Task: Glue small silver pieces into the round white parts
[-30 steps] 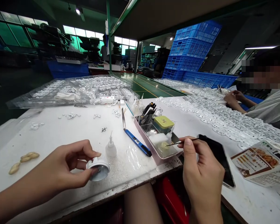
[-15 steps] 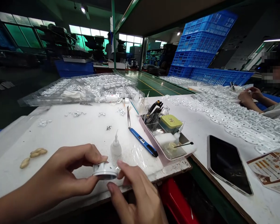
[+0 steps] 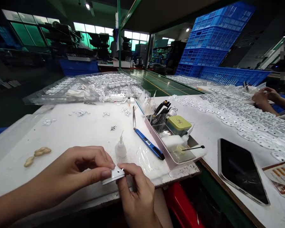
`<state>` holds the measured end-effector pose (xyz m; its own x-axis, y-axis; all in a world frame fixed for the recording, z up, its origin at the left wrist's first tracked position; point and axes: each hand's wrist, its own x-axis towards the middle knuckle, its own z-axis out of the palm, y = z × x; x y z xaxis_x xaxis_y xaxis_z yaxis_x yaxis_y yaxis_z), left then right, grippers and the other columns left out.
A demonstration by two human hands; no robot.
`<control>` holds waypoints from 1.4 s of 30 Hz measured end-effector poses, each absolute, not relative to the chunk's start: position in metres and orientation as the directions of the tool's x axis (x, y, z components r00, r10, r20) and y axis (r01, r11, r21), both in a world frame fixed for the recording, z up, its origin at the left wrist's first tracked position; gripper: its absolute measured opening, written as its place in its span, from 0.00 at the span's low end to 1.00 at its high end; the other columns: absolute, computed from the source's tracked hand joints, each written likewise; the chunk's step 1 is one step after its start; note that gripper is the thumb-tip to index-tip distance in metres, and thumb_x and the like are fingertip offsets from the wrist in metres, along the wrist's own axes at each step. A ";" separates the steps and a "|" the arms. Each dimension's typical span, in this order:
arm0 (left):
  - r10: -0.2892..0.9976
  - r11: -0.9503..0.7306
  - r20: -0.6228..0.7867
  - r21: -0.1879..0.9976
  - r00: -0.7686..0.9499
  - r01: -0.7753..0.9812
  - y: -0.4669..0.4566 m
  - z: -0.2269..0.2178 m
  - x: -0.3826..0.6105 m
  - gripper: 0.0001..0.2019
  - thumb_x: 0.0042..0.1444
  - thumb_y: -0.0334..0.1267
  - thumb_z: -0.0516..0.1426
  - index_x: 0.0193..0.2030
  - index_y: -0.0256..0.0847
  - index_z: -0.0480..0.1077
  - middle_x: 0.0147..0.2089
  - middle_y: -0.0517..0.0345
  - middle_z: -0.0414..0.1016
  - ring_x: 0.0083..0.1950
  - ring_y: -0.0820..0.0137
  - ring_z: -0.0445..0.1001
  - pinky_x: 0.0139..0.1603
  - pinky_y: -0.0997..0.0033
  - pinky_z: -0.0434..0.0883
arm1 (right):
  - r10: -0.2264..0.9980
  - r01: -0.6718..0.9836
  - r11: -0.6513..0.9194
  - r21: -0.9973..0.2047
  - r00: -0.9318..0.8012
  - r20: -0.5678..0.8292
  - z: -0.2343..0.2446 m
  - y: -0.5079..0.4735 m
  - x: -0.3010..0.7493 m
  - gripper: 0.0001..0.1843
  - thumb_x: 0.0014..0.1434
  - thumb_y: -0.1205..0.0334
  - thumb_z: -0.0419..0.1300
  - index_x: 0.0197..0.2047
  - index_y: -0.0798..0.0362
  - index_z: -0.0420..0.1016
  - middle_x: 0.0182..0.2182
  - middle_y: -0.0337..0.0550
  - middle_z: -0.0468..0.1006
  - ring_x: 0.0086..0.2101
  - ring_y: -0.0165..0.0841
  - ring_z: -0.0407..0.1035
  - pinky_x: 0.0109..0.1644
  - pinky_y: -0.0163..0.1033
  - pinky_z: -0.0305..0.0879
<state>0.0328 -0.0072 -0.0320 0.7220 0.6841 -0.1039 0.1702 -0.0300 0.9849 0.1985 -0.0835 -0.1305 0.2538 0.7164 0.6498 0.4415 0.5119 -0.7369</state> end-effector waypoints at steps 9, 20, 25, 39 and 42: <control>0.678 -0.199 -0.020 0.957 0.735 0.209 -0.008 -0.035 0.033 0.08 0.62 0.43 0.59 0.33 0.45 0.75 0.38 0.62 0.78 0.40 0.71 0.75 0.42 0.76 0.70 | 0.816 0.389 0.442 -0.808 0.199 0.542 -0.118 -0.084 0.204 0.08 0.62 0.68 0.59 0.44 0.47 0.75 0.32 0.37 0.80 0.30 0.28 0.77 0.33 0.26 0.72; 0.689 -0.135 -0.082 0.962 0.720 0.238 -0.002 -0.029 0.032 0.17 0.65 0.54 0.52 0.42 0.49 0.79 0.43 0.64 0.80 0.48 0.68 0.76 0.50 0.76 0.68 | 0.772 0.372 0.463 -0.804 0.276 0.573 -0.124 -0.085 0.201 0.10 0.63 0.68 0.59 0.46 0.46 0.74 0.34 0.36 0.80 0.33 0.26 0.77 0.36 0.26 0.73; 0.640 -0.285 -0.125 0.877 0.758 0.386 -0.003 -0.030 0.030 0.12 0.53 0.48 0.66 0.43 0.51 0.75 0.44 0.68 0.77 0.47 0.70 0.73 0.48 0.78 0.66 | 0.734 0.408 0.496 -0.766 0.274 0.621 -0.131 -0.083 0.200 0.10 0.62 0.68 0.59 0.47 0.48 0.73 0.34 0.40 0.80 0.32 0.30 0.78 0.32 0.28 0.74; 0.912 -0.278 0.044 0.798 0.409 0.534 0.093 -0.014 -0.012 0.21 0.59 0.54 0.58 0.49 0.40 0.73 0.46 0.48 0.77 0.43 0.61 0.77 0.44 0.64 0.74 | 0.548 0.645 0.660 -0.386 -0.062 0.834 -0.140 -0.070 0.195 0.19 0.59 0.76 0.58 0.54 0.56 0.69 0.39 0.47 0.81 0.39 0.33 0.77 0.45 0.32 0.75; 0.869 -0.367 0.054 0.737 0.491 0.568 0.106 -0.032 0.017 0.18 0.60 0.49 0.59 0.50 0.38 0.72 0.42 0.51 0.76 0.39 0.65 0.76 0.43 0.62 0.74 | 0.483 0.642 0.670 -0.373 0.005 0.875 -0.145 -0.065 0.190 0.18 0.60 0.76 0.55 0.52 0.55 0.70 0.36 0.47 0.81 0.36 0.33 0.77 0.41 0.33 0.76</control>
<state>0.0173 0.1063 -0.0320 0.4913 0.8693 0.0540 0.5682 -0.3669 0.7366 0.1899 -0.0653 -0.1449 0.0049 0.4832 0.8755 0.6421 0.6696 -0.3732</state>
